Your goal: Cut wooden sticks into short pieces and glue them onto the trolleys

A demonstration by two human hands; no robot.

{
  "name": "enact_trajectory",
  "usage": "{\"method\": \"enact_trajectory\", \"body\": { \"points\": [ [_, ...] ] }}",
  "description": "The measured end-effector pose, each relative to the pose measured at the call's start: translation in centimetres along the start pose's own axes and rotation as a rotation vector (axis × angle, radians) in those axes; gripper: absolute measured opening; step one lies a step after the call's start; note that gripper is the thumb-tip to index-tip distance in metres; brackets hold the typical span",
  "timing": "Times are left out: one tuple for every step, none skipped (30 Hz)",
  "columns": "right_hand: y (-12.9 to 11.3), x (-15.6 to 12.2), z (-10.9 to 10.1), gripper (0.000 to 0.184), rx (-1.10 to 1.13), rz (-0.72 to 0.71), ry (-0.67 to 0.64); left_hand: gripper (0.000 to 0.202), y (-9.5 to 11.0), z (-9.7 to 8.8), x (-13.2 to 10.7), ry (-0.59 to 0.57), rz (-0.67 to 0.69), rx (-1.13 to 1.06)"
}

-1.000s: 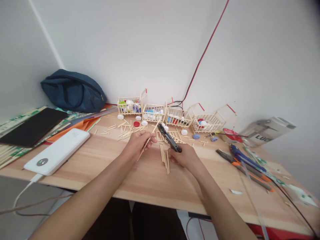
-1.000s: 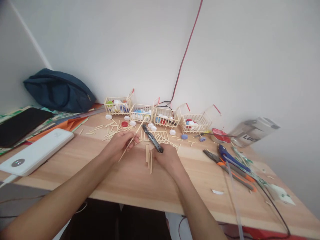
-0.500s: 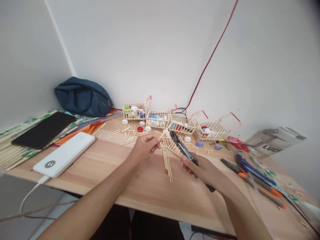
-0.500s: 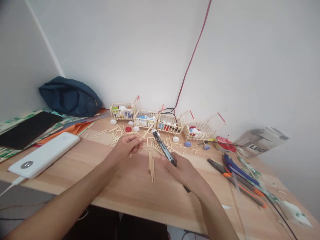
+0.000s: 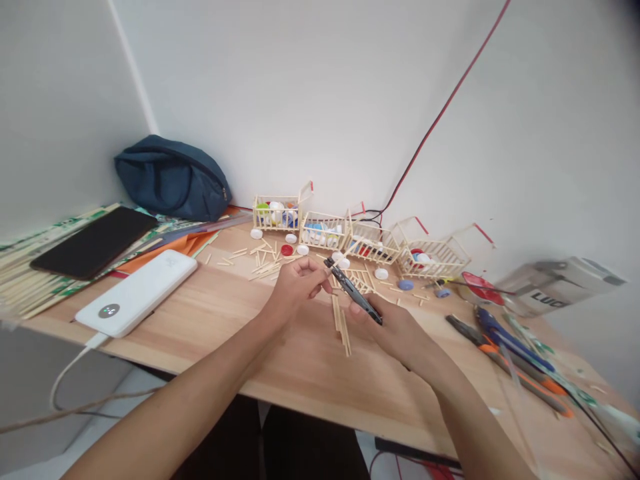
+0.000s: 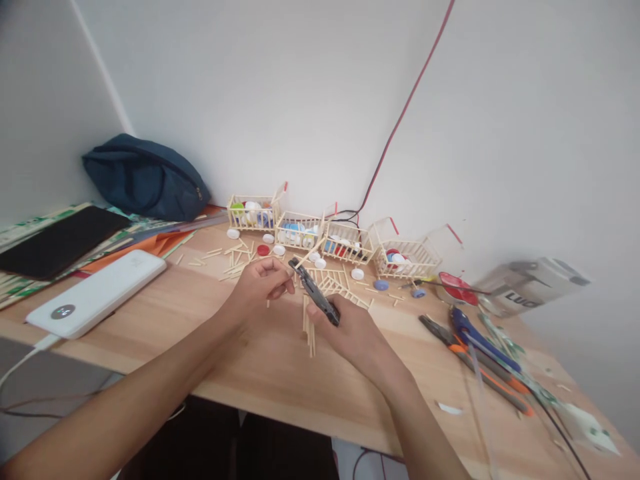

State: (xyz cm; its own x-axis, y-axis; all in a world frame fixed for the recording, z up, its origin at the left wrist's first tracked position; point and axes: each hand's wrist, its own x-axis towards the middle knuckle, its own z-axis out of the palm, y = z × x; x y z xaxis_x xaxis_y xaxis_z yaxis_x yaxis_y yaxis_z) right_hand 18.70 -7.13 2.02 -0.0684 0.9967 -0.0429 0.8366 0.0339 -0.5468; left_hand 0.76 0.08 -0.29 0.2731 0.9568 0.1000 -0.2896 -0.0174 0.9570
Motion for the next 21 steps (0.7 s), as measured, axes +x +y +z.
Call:
{"method": "enact_trajectory", "body": {
  "points": [
    [-0.3, 0.1, 0.1, 0.043, -0.003, 0.010, 0.000, 0.018, 0.0, 0.0, 0.0, 0.006, -0.003, 0.001],
    [-0.5, 0.1, 0.2, 0.043, -0.005, 0.017, 0.004, 0.016, -0.1, 0.0, 0.0, 0.012, -0.006, -0.001],
    [-0.7, 0.2, 0.3, 0.042, -0.005, 0.022, 0.007, 0.014, -0.2, -0.1, 0.1, 0.016, -0.010, -0.006],
    [-0.9, 0.3, 0.4, 0.042, -0.006, 0.026, 0.010, 0.013, -0.3, -0.1, 0.1, 0.019, -0.013, -0.013],
    [-1.0, 0.3, 0.4, 0.041, -0.006, 0.029, 0.013, 0.013, -0.4, -0.1, 0.2, 0.020, -0.014, -0.020],
    [-1.0, 0.4, 0.5, 0.041, -0.005, 0.029, 0.015, 0.013, -0.5, -0.2, 0.2, 0.021, -0.015, -0.026],
    [-1.1, 0.4, 0.5, 0.041, -0.005, 0.028, 0.017, 0.013, -0.5, -0.2, 0.3, 0.022, -0.016, -0.031],
    [-1.0, 0.4, 0.5, 0.041, -0.004, 0.028, 0.017, 0.013, -0.5, -0.2, 0.3, 0.023, -0.017, -0.035],
    [-0.9, 0.4, 0.5, 0.041, 0.001, 0.027, 0.017, 0.014, -0.5, -0.2, 0.3, 0.022, -0.019, -0.038],
    [-0.8, 0.4, 0.5, 0.041, 0.011, 0.024, 0.018, 0.015, -0.5, -0.2, 0.3, 0.020, -0.021, -0.044],
    [-0.6, 0.3, 0.5, 0.042, 0.025, 0.020, 0.018, 0.017, -0.4, -0.2, 0.3, 0.018, -0.026, -0.052],
    [-0.4, 0.3, 0.4, 0.042, 0.041, 0.015, 0.017, 0.018, -0.4, -0.2, 0.3, 0.013, -0.032, -0.064],
    [-0.2, 0.2, 0.3, 0.043, 0.055, 0.006, 0.017, 0.019, -0.4, -0.2, 0.2, 0.002, -0.043, -0.081],
    [0.1, 0.2, 0.3, 0.044, 0.065, -0.008, 0.019, 0.020, -0.3, -0.2, 0.2, -0.015, -0.058, -0.104],
    [0.4, 0.2, 0.2, 0.045, 0.070, -0.018, 0.020, 0.021, -0.3, -0.3, 0.2, -0.039, -0.076, -0.133],
    [0.7, 0.2, 0.2, 0.046, 0.075, -0.022, 0.023, 0.022, -0.4, -0.4, 0.2, -0.066, -0.095, -0.167],
    [1.0, 0.3, 0.1, 0.047, 0.082, -0.017, 0.024, 0.022, -0.4, -0.5, 0.2, -0.095, -0.113, -0.206],
    [1.3, 0.3, 0.1, 0.048, 0.098, -0.009, 0.024, 0.022, -0.5, -0.6, 0.3, -0.120, -0.127, -0.249],
    [1.6, 0.4, 0.1, 0.049, 0.121, 0.006, 0.026, 0.022, -0.5, -0.8, 0.4, -0.138, -0.140, -0.291],
    [1.9, 0.5, 0.1, 0.051, 0.149, 0.024, 0.029, 0.021, -0.6, -0.9, 0.4, -0.149, -0.153, -0.328],
    [2.2, 0.7, 0.2, 0.052, 0.180, 0.041, 0.032, 0.022, -0.6, -1.0, 0.5, -0.156, -0.167, -0.357]
  ]
}}
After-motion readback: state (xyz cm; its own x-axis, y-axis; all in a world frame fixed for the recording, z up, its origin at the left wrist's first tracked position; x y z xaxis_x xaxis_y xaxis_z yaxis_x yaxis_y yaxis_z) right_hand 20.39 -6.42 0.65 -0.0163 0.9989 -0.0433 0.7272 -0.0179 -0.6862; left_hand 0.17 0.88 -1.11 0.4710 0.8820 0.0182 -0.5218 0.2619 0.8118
